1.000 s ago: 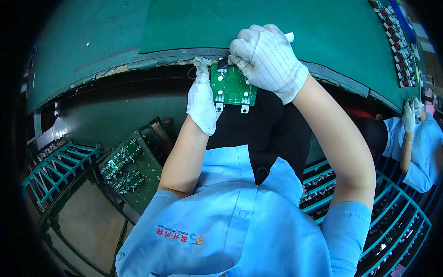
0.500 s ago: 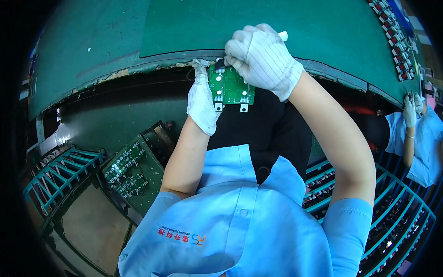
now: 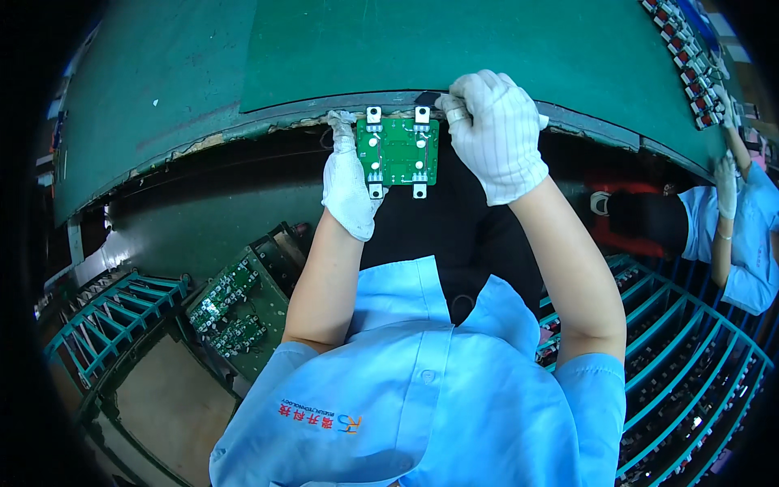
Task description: Assembling and inspecting printed circuit boards at a workstation.
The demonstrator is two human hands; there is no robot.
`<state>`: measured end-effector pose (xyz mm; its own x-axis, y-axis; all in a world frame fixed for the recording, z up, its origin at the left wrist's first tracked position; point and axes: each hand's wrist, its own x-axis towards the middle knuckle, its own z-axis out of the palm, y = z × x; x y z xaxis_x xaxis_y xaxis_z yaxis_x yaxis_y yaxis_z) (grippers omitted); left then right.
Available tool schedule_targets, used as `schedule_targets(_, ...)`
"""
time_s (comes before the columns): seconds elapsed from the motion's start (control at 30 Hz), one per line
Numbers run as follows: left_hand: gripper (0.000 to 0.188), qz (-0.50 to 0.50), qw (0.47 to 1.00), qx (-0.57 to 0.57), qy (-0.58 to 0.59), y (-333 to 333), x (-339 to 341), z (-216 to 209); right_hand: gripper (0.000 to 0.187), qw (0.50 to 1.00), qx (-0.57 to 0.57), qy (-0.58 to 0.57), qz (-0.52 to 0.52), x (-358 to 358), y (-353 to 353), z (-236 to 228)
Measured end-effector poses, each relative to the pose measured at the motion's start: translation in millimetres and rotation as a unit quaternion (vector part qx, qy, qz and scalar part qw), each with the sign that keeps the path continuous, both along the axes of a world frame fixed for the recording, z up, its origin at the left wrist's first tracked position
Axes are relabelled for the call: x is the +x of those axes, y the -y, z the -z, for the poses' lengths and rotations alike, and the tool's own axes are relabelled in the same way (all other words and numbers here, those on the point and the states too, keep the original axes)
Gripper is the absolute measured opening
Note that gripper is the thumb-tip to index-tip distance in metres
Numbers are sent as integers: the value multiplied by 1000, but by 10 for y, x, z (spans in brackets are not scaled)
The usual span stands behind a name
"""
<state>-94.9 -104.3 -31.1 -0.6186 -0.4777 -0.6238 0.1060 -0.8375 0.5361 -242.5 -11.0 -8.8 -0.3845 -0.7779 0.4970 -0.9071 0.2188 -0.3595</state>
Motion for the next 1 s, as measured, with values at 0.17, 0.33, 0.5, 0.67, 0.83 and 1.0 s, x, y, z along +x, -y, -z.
schedule_targets(0.17, 62, 1, 1000, -3, 19, -3, 10, -24, 16, 995, -47, 83, 30, 19, -2, 54)
schedule_targets(0.33, 62, -25, 999, -21, -3, -15, -11, 140, 16, 999, -34, -16, -19, 4, -1, 96)
schedule_targets(0.5, 60, -33, 999, 1, -33, -12, 0, 126, 17, 999, -25, -22, -24, 30, -38, 110)
schedule_targets(0.67, 61, -34, 999, -4, -21, -31, -30, 108, 16, 998, -46, -43, -7, 9, -4, 152)
schedule_targets(0.83, 60, -32, 999, -14, -4, -13, -14, 135, 15, 997, -30, -48, -46, -5, -70, 181)
schedule_targets(1.0, 59, -41, 999, -8, -1, -30, -43, 18, 15, 997, -59, -51, -19, -6, -24, 186)
